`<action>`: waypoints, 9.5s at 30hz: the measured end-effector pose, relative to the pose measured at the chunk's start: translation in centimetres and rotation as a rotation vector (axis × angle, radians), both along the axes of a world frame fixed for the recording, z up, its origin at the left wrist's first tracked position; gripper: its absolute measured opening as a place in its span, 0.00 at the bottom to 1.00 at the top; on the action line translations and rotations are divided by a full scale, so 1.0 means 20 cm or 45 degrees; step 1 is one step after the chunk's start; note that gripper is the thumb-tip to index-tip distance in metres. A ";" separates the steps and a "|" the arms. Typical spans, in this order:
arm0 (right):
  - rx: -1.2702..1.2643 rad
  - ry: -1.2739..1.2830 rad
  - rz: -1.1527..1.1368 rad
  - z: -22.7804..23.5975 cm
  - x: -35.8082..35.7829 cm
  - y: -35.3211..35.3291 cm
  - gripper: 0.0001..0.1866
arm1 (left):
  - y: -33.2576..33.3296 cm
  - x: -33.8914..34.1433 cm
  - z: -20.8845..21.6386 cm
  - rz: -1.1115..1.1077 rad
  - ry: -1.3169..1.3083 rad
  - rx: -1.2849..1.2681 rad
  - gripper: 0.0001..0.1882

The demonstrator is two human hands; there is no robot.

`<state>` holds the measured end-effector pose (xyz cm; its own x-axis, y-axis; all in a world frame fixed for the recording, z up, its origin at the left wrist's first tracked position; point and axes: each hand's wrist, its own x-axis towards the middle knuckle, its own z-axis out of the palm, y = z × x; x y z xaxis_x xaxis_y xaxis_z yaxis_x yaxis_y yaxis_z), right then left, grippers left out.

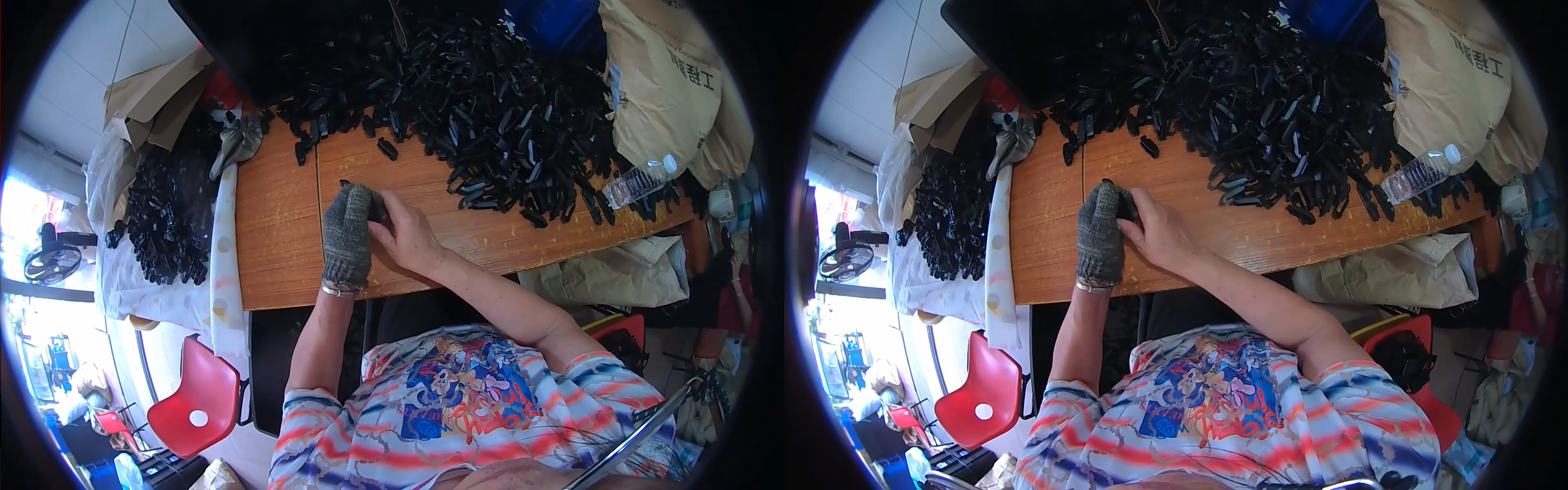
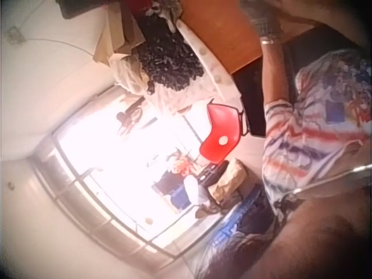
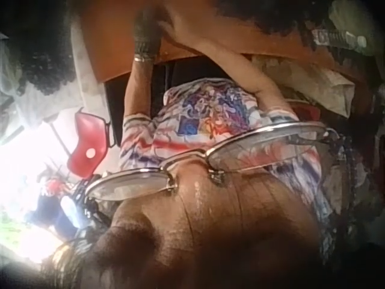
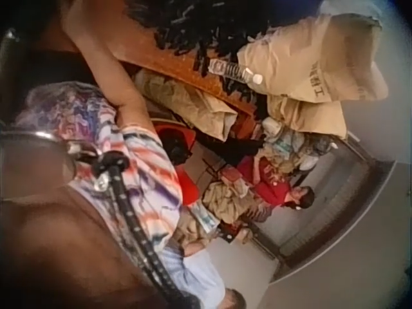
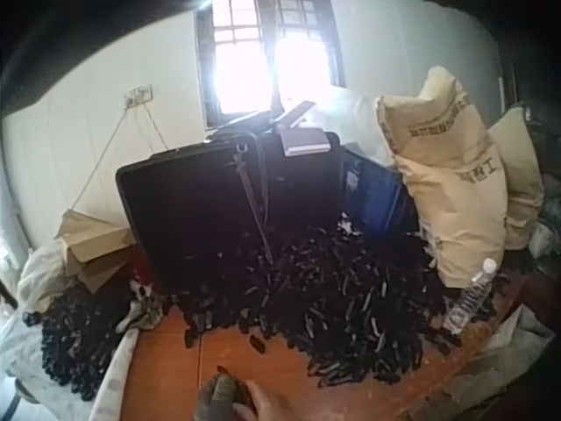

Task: The person sorts and inspects small black plastic components by hand on a wooden workbench.

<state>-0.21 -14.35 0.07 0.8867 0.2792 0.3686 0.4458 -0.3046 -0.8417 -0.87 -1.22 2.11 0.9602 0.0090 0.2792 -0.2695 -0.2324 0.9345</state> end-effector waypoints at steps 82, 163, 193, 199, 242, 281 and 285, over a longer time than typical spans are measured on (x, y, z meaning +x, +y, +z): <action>0.072 -0.084 0.019 0.26 0.10 -0.19 0.09 | 0.01 0.03 0.17 -0.008 0.320 -0.258 0.16; 0.118 0.216 -0.194 0.04 0.23 -0.23 0.10 | 0.00 0.34 0.10 0.071 0.254 0.414 0.14; -0.108 0.035 -0.010 0.05 0.03 -0.12 0.21 | -0.05 0.01 -0.02 -0.005 -0.008 0.003 0.07; 0.283 0.179 0.084 -0.07 0.00 -0.03 0.19 | -0.02 -0.01 -0.03 -0.049 0.253 -0.284 0.07; -0.792 -0.192 -0.192 -0.08 0.18 -0.31 0.17 | -0.43 0.75 -0.04 0.073 0.290 0.995 0.23; -0.691 -0.246 -0.194 -0.11 0.17 -0.33 0.12 | 0.05 0.61 0.11 -0.146 0.351 1.130 0.13; -0.699 -0.224 -0.155 -0.10 0.16 -0.32 0.13 | 0.06 0.57 0.09 0.158 0.293 1.068 0.15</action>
<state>3.05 -20.78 -1.92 0.8629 0.3709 0.3431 0.4990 -0.7324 -0.4632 10.56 -0.04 3.83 0.9992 -0.0041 0.0401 -0.0225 -0.8822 0.4703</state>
